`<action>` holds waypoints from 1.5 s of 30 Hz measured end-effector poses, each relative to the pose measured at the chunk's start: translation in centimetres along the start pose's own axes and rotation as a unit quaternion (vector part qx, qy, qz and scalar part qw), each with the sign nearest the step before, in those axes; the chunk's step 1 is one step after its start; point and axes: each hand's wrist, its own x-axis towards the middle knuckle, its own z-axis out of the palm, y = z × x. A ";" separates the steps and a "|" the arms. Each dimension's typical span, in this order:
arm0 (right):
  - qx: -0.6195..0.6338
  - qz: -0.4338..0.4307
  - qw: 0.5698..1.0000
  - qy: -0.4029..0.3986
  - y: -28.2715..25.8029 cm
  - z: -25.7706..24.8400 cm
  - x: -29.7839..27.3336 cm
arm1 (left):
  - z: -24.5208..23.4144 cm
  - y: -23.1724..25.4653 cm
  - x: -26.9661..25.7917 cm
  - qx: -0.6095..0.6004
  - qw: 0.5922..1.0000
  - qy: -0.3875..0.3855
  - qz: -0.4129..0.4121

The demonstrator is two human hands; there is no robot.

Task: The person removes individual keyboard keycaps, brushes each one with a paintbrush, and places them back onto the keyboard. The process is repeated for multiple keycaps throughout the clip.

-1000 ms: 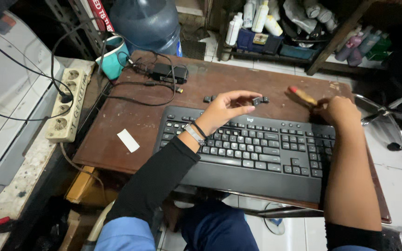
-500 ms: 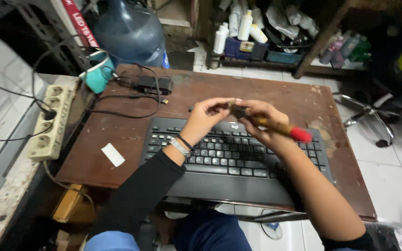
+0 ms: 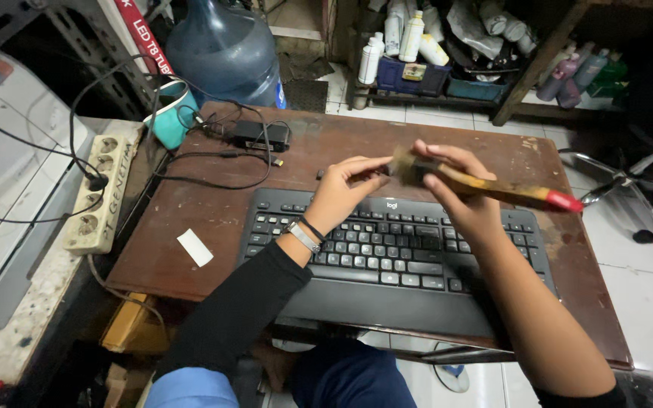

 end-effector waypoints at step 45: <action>-0.025 0.028 0.998 -0.054 -0.5 0.7 0.8 | 0.1 -2.1 -0.2 0.053 0.998 -0.033 0.002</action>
